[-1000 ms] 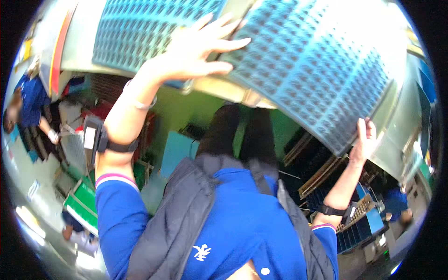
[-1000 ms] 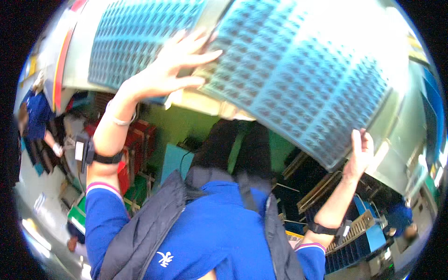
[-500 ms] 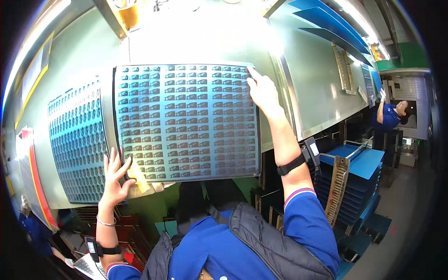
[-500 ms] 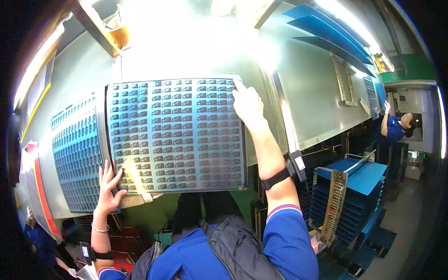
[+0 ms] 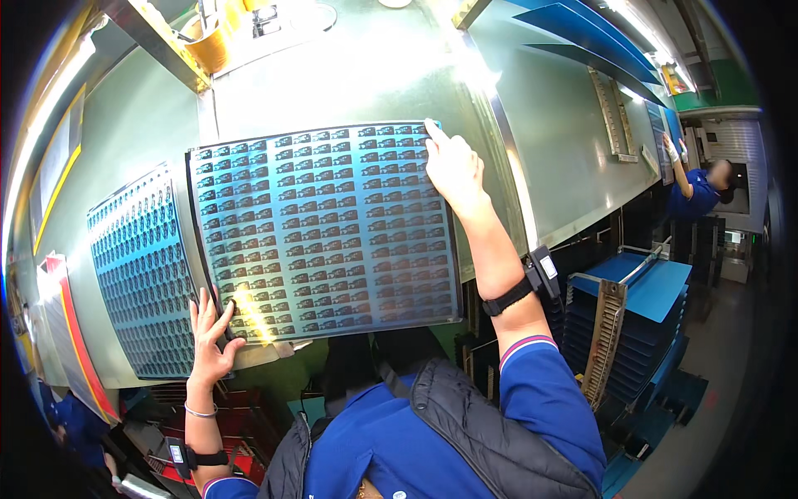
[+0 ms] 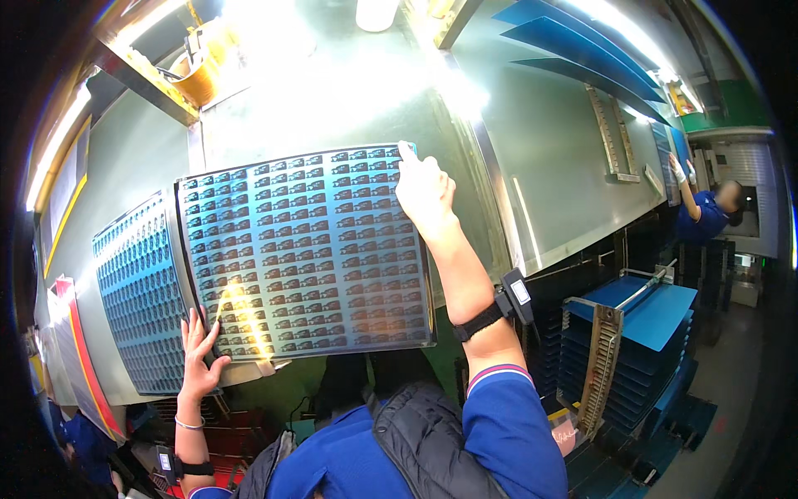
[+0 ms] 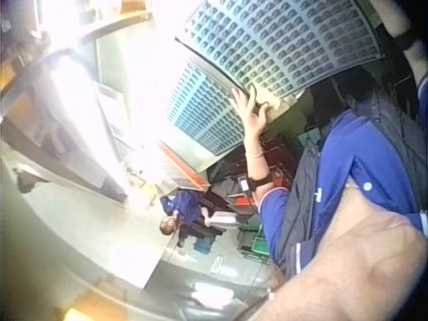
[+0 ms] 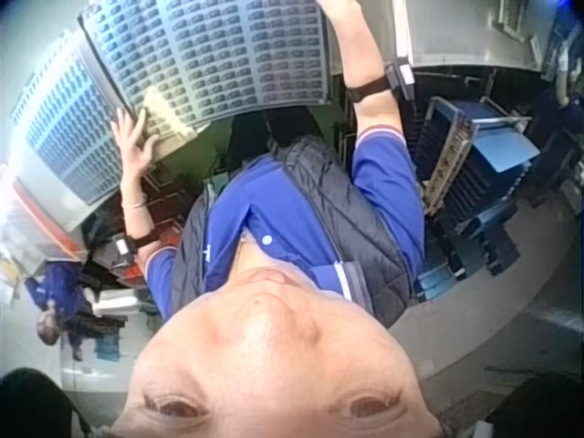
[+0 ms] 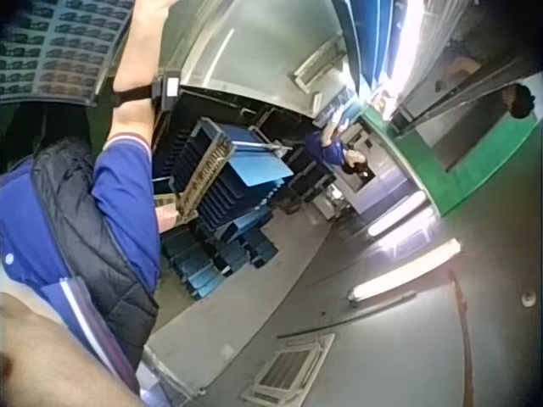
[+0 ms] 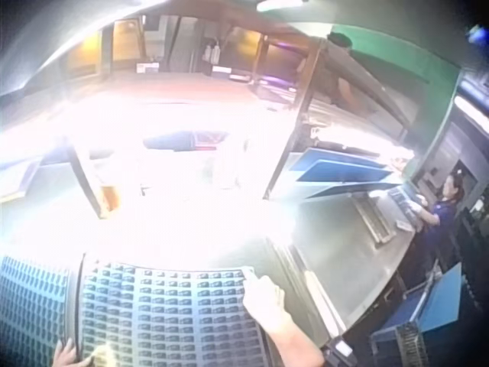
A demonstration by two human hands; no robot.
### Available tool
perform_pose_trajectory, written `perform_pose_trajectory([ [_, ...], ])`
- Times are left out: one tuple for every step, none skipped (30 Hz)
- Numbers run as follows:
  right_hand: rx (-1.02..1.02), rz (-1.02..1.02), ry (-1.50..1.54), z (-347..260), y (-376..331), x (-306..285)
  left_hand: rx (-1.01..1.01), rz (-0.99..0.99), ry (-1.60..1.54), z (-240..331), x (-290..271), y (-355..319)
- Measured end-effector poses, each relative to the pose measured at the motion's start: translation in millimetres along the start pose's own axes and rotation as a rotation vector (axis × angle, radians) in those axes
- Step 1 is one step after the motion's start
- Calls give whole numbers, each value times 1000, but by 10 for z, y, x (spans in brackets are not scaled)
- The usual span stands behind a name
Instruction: Inspecting and organizing printed component sheets using a transparent grid and logging production details on a form.
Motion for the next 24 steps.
perform_pose_trajectory([
  [3,1,-1,-13,-14,-3,2,1,-3,-5,0,-4],
  [29,9,-35,-7,-26,-13,6,3,-7,-8,-4,-2],
  [55,19,-69,10,-36,-34,12,3,-6,-9,-14,3],
  [54,19,-69,16,-44,-20,12,2,4,-4,-21,-10],
  [43,1,-40,24,-56,20,12,2,16,-1,-31,-25],
  [31,-19,-10,22,-73,49,10,1,18,-4,-42,-38],
  [12,-39,0,-49,-84,91,8,23,44,9,-62,-118],
  [28,-74,-45,-105,-99,109,1,46,69,20,-78,-212],
  [40,-115,-89,-148,-117,131,-2,85,59,67,-81,-223],
  [-45,-81,20,-217,-121,79,2,106,73,143,-128,-206],
  [-125,-63,143,-248,-143,1,-34,156,-32,108,-145,-225],
  [-3,-181,197,-293,-180,-84,-74,187,-112,77,-147,-239],
  [-104,-80,399,-241,-208,-198,-69,289,-352,100,-224,-138],
  [-159,-23,570,-211,-262,-325,-79,319,-434,87,-282,-92],
  [-39,-129,717,-179,-293,-303,-127,330,-569,44,-337,-52],
  [-114,-106,796,-86,-217,-316,-148,340,-690,21,-411,13],
  [-129,-86,785,75,-162,-313,-165,286,-581,-83,-303,-33],
  [-156,-42,764,-19,-153,-410,-84,326,-626,-30,-406,-33],
  [-179,-46,890,81,-57,-406,-96,334,-625,-34,-455,7],
  [-165,-80,922,60,-15,-382,-76,329,-619,7,-484,37],
  [-149,-112,952,39,20,-353,-54,323,-616,18,-487,26],
  [-140,-119,930,69,27,-375,-59,322,-627,-37,-469,0],
  [-131,-125,907,99,25,-386,-28,273,-524,-37,-428,-13],
  [-119,-154,888,125,3,-370,3,225,-423,-26,-369,-36],
])
Point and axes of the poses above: each hand's wrist, its own y-axis towards the middle knuckle, its own x-axis out of the palm, z = x × y, the point moved 10 cm from there along y, towards the middle knuckle, and after that the axes turned 7 degrees about x, right-handed, at the moved point
